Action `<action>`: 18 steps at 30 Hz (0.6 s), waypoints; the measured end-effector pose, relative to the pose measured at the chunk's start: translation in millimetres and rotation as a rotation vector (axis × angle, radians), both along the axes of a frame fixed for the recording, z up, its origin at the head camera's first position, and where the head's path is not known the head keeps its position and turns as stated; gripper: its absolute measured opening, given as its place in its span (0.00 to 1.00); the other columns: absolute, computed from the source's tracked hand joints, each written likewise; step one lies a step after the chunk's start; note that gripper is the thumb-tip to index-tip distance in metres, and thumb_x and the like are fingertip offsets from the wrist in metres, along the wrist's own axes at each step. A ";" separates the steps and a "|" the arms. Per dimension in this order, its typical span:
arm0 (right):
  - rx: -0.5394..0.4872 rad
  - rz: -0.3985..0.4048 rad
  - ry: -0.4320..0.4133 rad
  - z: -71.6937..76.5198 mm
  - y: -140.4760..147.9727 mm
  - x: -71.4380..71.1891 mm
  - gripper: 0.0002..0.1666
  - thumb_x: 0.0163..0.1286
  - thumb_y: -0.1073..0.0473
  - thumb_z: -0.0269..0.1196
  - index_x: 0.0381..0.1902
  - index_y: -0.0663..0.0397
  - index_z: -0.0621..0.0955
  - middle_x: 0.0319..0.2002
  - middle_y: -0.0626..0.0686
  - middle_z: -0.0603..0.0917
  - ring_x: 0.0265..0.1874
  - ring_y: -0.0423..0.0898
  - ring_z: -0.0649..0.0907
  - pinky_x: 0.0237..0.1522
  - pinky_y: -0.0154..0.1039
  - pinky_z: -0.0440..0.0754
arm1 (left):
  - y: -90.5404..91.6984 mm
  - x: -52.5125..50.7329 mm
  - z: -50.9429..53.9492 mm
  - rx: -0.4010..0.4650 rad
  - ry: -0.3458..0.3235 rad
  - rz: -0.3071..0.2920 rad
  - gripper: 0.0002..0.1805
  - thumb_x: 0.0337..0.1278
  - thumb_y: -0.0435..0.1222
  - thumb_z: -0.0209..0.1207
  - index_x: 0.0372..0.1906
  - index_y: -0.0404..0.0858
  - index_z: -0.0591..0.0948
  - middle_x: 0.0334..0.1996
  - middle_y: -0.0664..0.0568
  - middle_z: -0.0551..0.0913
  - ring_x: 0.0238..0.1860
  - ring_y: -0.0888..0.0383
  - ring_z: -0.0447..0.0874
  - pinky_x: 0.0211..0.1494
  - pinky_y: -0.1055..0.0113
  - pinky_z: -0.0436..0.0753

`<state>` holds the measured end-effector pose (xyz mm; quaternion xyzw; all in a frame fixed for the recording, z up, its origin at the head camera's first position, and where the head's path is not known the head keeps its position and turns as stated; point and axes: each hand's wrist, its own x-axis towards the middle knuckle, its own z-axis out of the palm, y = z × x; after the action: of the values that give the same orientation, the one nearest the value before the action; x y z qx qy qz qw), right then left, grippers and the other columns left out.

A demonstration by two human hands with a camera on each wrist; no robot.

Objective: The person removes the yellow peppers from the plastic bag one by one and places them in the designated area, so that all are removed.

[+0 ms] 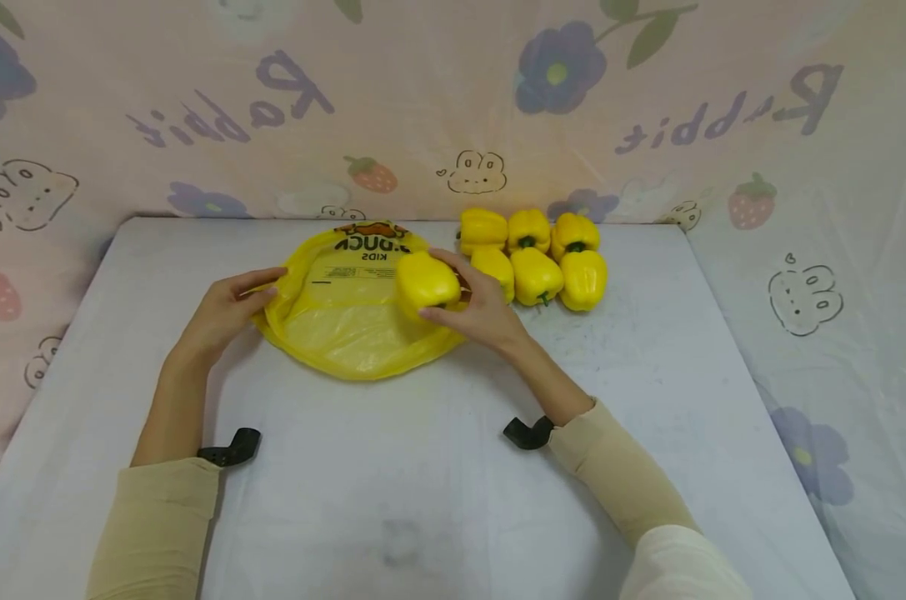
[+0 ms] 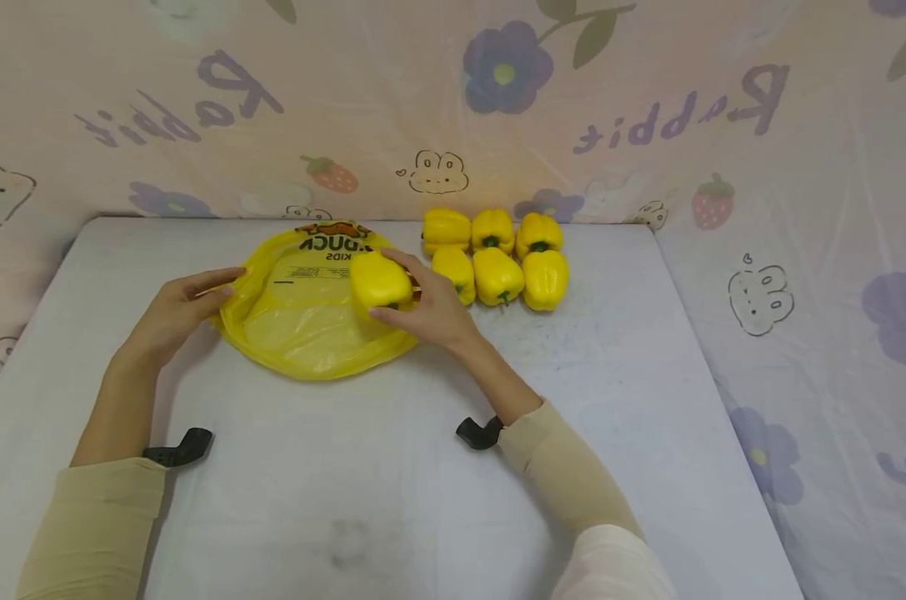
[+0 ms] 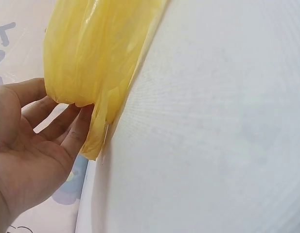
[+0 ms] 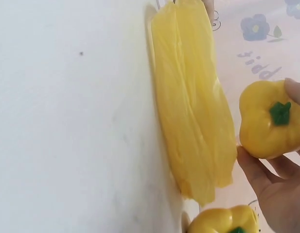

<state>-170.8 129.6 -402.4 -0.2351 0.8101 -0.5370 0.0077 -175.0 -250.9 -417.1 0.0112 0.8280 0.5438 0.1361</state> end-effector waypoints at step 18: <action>0.037 -0.112 0.002 -2.1 42.8 21.5 0.46 0.56 0.57 0.77 0.71 0.42 0.70 0.67 0.44 0.74 0.63 0.43 0.75 0.59 0.44 0.76 | 0.5 0.1 -1.3 -0.008 0.020 0.006 0.28 0.75 0.47 0.51 0.71 0.38 0.70 0.73 0.44 0.65 0.64 0.59 0.66 0.51 0.83 0.71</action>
<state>-149.3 172.4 -404.5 -0.1899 0.8318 -0.5213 -0.0186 -174.9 -250.3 -418.4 0.0138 0.8315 0.5407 0.1263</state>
